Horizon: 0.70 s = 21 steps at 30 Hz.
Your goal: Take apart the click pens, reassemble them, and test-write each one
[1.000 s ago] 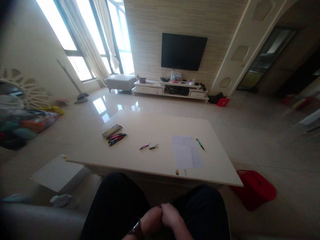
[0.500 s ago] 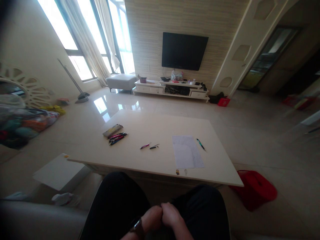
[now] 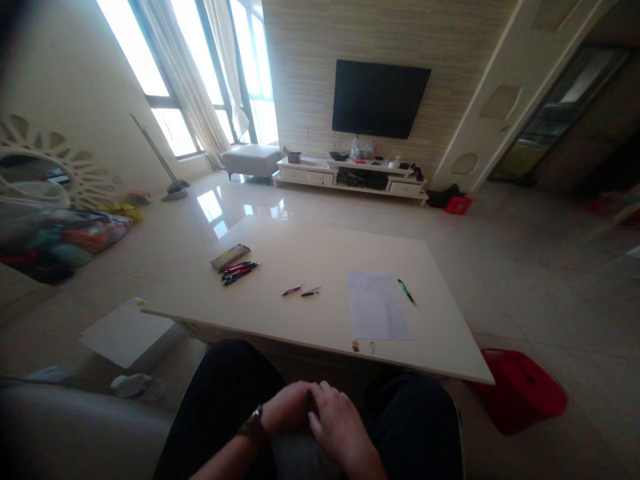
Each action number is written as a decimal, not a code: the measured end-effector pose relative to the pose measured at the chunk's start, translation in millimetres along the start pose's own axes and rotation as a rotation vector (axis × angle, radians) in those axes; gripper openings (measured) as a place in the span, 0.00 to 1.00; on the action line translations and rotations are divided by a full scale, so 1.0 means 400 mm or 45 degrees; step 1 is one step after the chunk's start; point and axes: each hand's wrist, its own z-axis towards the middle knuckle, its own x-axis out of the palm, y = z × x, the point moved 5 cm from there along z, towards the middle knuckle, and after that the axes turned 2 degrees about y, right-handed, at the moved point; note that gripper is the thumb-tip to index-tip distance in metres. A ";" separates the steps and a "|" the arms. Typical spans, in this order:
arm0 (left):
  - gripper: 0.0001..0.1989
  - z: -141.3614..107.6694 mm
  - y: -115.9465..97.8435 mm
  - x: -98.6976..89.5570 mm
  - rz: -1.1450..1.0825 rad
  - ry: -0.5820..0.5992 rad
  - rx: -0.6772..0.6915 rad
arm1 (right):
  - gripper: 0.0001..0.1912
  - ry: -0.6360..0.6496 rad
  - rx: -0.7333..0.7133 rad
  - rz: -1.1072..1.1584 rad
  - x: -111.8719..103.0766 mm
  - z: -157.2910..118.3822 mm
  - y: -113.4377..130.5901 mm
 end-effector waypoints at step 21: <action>0.12 0.285 0.348 -0.574 0.289 -0.613 -0.536 | 0.18 -0.041 0.141 -0.345 -0.302 0.477 -0.139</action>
